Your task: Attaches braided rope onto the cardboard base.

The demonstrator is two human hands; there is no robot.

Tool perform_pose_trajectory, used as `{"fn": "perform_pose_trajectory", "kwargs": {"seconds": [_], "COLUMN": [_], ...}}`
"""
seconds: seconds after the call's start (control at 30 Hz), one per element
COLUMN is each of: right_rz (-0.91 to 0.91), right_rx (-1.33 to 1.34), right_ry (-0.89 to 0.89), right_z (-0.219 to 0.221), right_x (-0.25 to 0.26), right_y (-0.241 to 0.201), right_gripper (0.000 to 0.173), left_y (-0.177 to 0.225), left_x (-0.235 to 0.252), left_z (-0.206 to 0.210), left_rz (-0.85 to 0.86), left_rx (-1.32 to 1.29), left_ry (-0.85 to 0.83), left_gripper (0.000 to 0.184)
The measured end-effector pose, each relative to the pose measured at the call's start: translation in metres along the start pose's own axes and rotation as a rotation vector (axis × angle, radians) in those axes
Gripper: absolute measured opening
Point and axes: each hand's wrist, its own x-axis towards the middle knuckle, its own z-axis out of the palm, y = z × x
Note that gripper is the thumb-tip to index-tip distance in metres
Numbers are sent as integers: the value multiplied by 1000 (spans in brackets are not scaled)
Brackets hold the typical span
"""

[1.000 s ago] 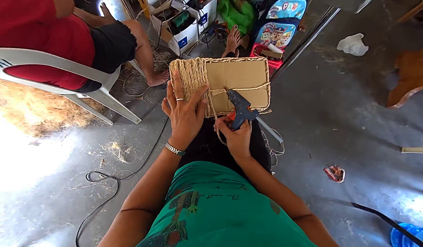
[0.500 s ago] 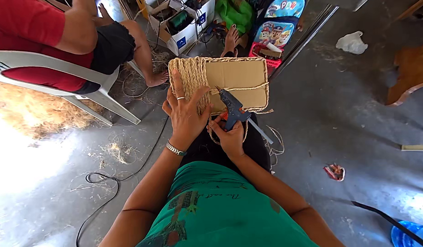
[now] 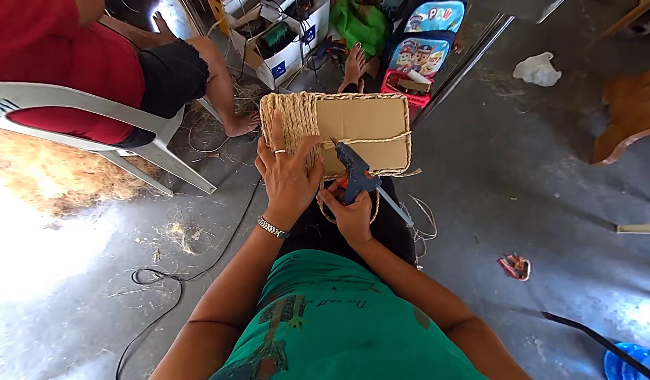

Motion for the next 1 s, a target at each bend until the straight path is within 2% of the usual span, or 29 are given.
{"fn": "perform_pose_trajectory", "kwargs": {"seconds": [0.1, 0.2, 0.3, 0.43, 0.6, 0.73, 0.87, 1.0], "right_rz": [-9, -56, -87, -57, 19, 35, 0, -72], "right_rx": [-18, -59, -63, -185, -433, -632, -788, -848], "right_ry": [16, 12, -7, -28, -202, -363, -499, -560], "right_z": [-1, -5, -14, -36, -73, -85, -88, -84], "right_x": [-1, -1, 2, 4, 11, 24, 32, 33], "right_y": [1, 1, -1, -15, -50, -84, -93, -94], "right_gripper": [36, 34, 30, 26, 28, 31, 37, 36], "left_y": [-1, -7, -13, -21, -28, -23, -22, -23], "left_x": [-4, -7, -8, -10, -18, -20, -21, -21], "left_z": [1, 3, -1, -9, -16, -16, -16, -16], "left_rz": [16, 31, 35, 53, 106, 114, 111, 111], "left_rx": [-10, -8, -18, -42, -82, -104, -96, -88], "left_ry": [20, 28, -13, -104, -168, -161, -169, -169], "left_gripper": [43, 42, 45, 65, 70, 70, 73, 76]}}
